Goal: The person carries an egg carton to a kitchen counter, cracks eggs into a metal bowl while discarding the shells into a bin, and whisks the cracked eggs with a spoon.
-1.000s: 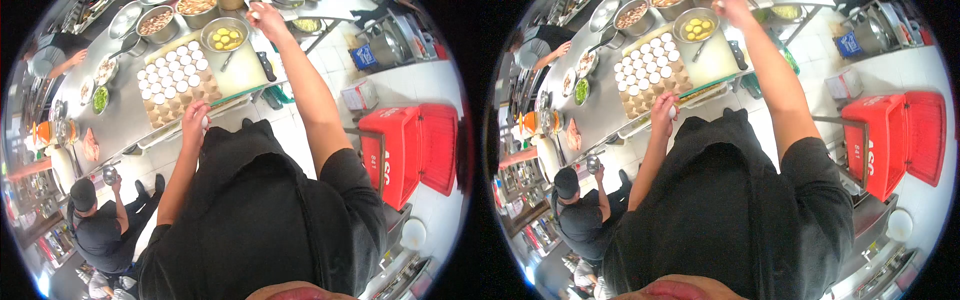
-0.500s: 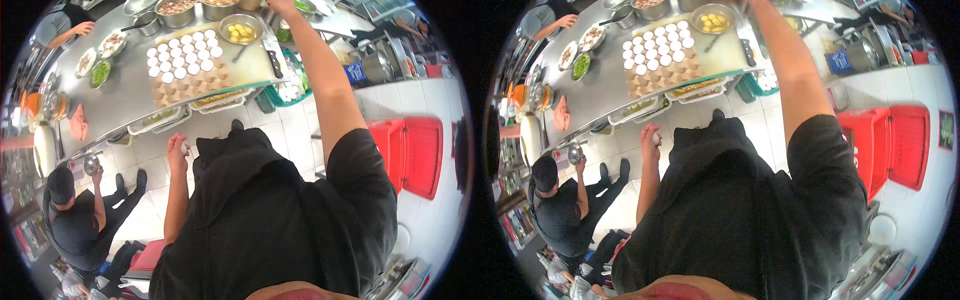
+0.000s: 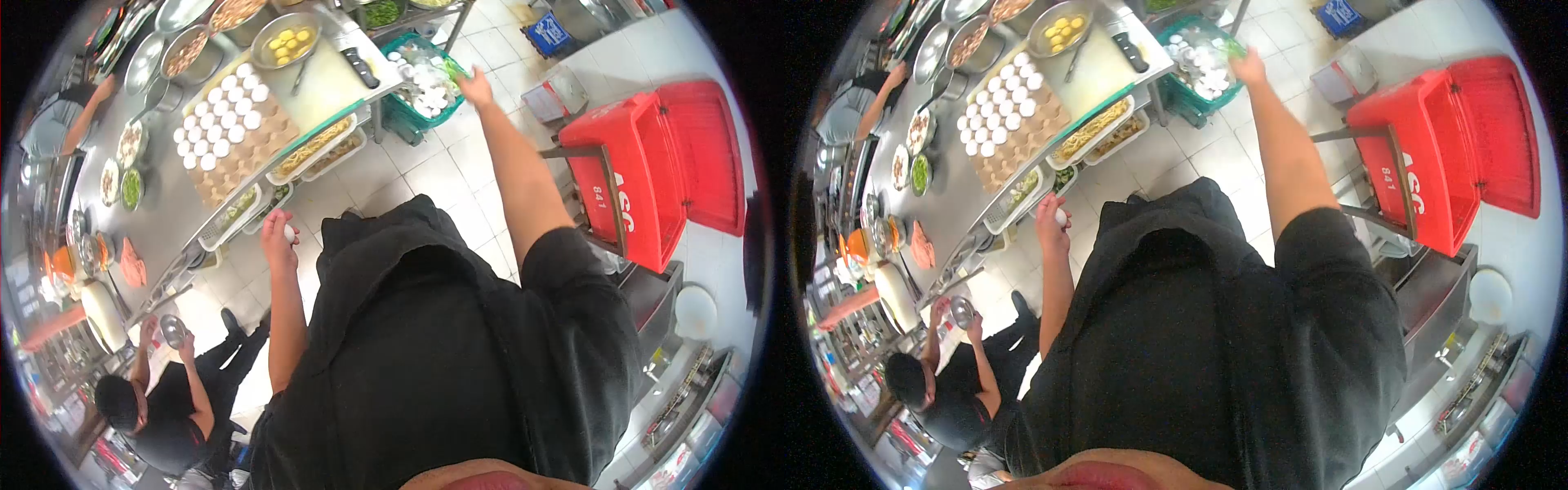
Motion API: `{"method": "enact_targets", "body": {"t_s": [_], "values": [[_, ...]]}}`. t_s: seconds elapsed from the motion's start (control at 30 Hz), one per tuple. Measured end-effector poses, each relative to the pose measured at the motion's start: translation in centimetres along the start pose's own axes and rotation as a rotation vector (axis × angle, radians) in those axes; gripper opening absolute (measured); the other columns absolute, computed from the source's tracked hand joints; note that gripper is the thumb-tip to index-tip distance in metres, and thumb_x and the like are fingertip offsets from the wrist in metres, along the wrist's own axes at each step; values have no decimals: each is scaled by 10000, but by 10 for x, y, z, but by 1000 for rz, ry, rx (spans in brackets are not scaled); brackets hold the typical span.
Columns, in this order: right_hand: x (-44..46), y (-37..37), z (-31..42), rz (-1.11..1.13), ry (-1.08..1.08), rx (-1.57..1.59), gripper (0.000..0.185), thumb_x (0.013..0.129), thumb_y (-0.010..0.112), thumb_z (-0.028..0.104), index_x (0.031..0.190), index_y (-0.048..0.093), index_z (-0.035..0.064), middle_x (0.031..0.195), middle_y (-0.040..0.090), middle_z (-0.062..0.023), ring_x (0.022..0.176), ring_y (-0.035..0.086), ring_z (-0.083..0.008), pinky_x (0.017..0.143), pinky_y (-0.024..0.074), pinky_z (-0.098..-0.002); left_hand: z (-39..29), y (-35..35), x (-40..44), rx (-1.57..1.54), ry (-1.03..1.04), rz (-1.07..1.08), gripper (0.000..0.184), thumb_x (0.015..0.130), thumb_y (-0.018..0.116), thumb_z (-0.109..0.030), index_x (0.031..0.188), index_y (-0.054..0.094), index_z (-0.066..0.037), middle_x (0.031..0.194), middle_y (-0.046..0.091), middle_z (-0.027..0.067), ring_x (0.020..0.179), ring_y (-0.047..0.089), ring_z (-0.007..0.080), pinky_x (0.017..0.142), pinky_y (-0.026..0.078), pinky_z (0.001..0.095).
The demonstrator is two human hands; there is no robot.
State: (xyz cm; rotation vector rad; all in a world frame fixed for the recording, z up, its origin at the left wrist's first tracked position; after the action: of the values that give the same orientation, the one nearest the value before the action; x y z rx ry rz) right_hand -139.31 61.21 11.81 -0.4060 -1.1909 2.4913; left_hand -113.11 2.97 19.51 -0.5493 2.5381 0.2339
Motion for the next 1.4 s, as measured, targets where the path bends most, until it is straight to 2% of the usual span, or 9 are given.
{"method": "enact_targets", "body": {"t_s": [0.17,0.27,0.37,0.63,0.83,1.1,1.2,1.3,1.4], "values": [[-237,30,-250,394,183,-277,781,796,720,427,1414,452,31,1332,560,-239,1204,576,-341,1000,470,-419,30,28,-21,163,-116,48,285,966,588,-222,1188,533,-51,943,639,85,576,601,138,400,416,232],[-402,45,-404,471,367,-290,706,819,706,312,1395,457,-13,986,684,-211,712,681,-286,572,559,-377,54,55,-12,268,-174,84,310,960,593,-233,1205,531,-53,941,645,82,572,601,144,398,420,237],[-513,-21,-386,792,821,-97,624,854,665,289,1356,480,-33,893,658,-202,618,632,-263,533,519,-380,72,86,11,391,-206,146,368,946,611,-258,1237,527,-48,950,655,81,575,604,147,402,425,239],[-641,-4,-348,143,1233,427,633,873,652,292,1395,437,7,835,646,-147,650,629,-228,539,536,-351,129,203,107,851,-79,609,318,900,644,-246,1162,601,-72,891,654,41,611,610,147,424,442,259],[-667,20,-285,214,1054,258,641,823,675,362,1369,519,65,1358,556,-202,1289,500,-350,1092,391,-393,195,300,143,1030,62,836,236,892,653,-210,1075,616,-65,822,622,32,572,582,145,418,438,276],[-761,-26,-336,-243,1538,676,579,826,677,308,1330,547,55,1161,669,-196,1108,621,-334,945,493,-392,242,337,60,1269,140,1138,182,899,626,-209,948,583,-39,740,579,49,473,531,138,383,403,281],[-787,-26,-361,-233,1557,654,551,840,632,283,1312,552,10,1095,685,-206,992,664,-331,867,529,-396,244,334,21,1302,222,1212,153,892,607,-191,895,587,-40,701,566,47,481,537,139,388,406,283],[-794,15,-412,-450,1205,98,485,842,631,293,1237,604,14,1011,707,-185,879,684,-317,801,545,-384,257,320,51,1381,173,1134,151,878,604,-179,844,596,-32,654,558,47,496,549,145,399,414,286],[-772,-37,-425,-568,1212,349,417,837,646,209,1209,626,22,847,684,-149,698,651,-199,625,532,-328,269,315,54,1451,195,1129,166,862,614,-178,837,609,-14,633,564,51,485,546,151,403,420,297]]}}
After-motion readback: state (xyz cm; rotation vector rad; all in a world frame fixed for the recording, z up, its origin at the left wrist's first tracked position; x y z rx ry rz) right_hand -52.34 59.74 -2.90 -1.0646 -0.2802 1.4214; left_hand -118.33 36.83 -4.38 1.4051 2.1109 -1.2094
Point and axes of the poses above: each hand's wrist, its own x-axis towards the middle knuckle, its own y-axis out of the palm, z = x × y, the point moved 6 cm from there along x, towards the middle knuckle
